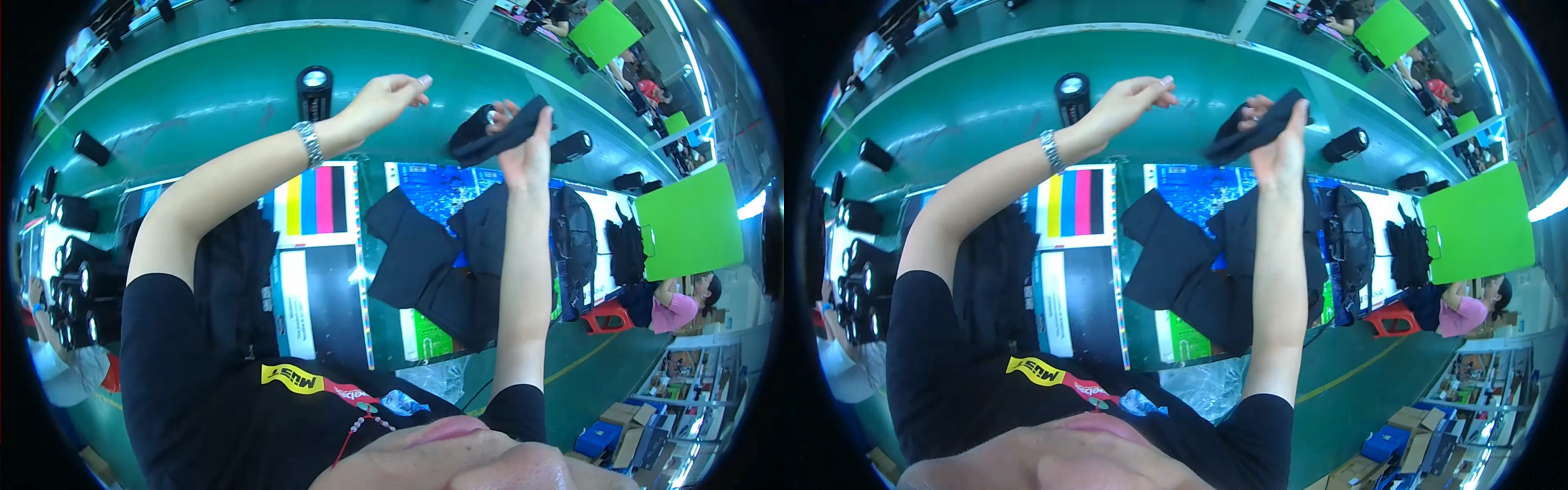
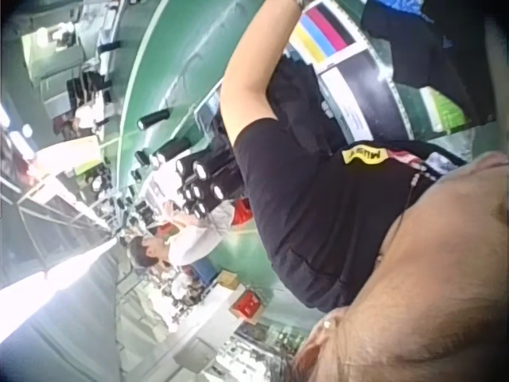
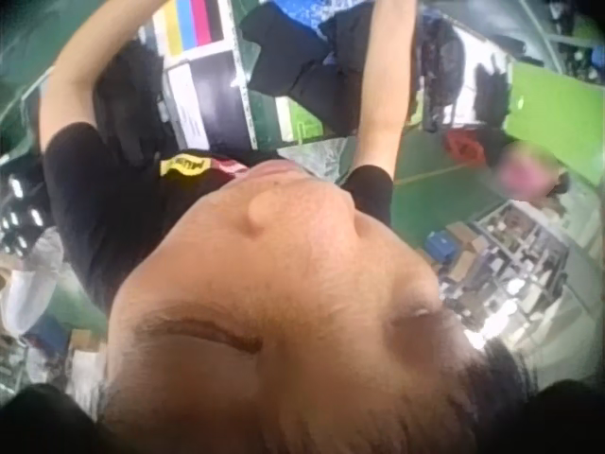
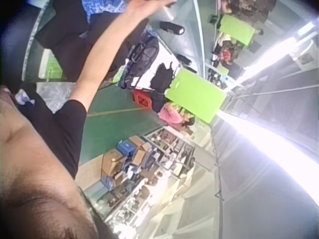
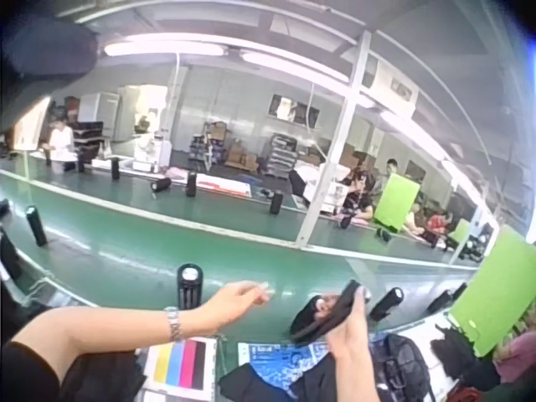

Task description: The person fits black fabric sleeves onto multiple black cylindrical components by hand and then places them in a stack on the work surface.

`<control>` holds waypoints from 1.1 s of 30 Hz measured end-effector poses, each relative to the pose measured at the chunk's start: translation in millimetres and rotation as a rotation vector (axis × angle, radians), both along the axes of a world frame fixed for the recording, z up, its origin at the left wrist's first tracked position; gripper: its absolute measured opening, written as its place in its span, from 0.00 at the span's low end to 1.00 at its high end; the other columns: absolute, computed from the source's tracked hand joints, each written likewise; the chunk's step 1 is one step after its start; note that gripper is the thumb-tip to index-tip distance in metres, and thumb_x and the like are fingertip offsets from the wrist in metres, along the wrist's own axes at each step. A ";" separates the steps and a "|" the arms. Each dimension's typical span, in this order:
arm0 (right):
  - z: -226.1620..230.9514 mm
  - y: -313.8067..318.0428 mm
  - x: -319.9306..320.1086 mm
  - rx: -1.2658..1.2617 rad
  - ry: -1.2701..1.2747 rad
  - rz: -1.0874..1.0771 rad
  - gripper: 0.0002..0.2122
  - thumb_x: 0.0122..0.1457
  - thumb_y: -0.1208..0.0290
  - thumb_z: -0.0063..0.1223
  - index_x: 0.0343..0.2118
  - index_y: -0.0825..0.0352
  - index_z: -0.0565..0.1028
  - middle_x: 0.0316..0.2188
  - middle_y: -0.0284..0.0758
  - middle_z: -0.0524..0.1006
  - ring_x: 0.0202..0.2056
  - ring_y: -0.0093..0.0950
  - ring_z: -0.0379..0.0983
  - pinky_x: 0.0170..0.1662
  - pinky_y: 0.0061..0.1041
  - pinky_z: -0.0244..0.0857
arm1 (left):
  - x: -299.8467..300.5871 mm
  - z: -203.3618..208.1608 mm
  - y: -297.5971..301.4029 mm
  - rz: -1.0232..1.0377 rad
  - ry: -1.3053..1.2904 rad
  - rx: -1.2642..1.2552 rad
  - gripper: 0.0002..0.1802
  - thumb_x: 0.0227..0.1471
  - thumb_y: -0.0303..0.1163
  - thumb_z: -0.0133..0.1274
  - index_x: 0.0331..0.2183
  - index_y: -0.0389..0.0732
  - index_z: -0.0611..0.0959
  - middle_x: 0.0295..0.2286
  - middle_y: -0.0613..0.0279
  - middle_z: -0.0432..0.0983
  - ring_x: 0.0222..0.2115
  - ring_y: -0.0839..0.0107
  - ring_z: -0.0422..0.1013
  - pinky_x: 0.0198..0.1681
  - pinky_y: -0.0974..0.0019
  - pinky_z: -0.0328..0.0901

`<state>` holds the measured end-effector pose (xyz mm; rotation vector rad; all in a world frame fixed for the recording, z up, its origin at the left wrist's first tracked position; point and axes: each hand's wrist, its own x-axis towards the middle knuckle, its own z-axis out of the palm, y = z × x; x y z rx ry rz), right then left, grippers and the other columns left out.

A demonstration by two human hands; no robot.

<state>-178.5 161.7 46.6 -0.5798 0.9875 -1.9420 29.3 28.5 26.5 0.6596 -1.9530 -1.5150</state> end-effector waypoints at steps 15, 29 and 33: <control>-85.7 2.4 199.2 -0.007 -0.054 0.030 0.10 0.62 0.70 0.47 0.40 0.71 0.74 0.37 0.35 0.77 0.38 0.24 0.74 0.41 0.23 0.67 | 125.7 -49.9 52.3 0.221 0.135 0.327 0.08 0.55 0.33 0.52 0.36 0.40 0.77 0.32 0.70 0.73 0.36 0.81 0.69 0.39 0.73 0.62; -73.3 34.8 195.6 -0.017 0.069 -0.100 0.18 0.65 0.63 0.38 0.47 0.75 0.67 0.34 0.40 0.73 0.41 0.32 0.73 0.44 0.31 0.70 | 135.6 -29.2 68.2 -0.147 0.416 0.506 0.08 0.57 0.34 0.50 0.34 0.40 0.78 0.28 0.72 0.74 0.29 0.87 0.68 0.33 0.79 0.62; -91.0 35.2 182.2 0.014 -0.079 0.235 0.12 0.63 0.66 0.44 0.45 0.65 0.71 0.43 0.33 0.75 0.43 0.25 0.73 0.46 0.27 0.68 | 135.8 -18.4 77.6 -0.298 0.282 0.322 0.09 0.56 0.33 0.51 0.35 0.37 0.80 0.28 0.73 0.74 0.30 0.87 0.67 0.36 0.79 0.63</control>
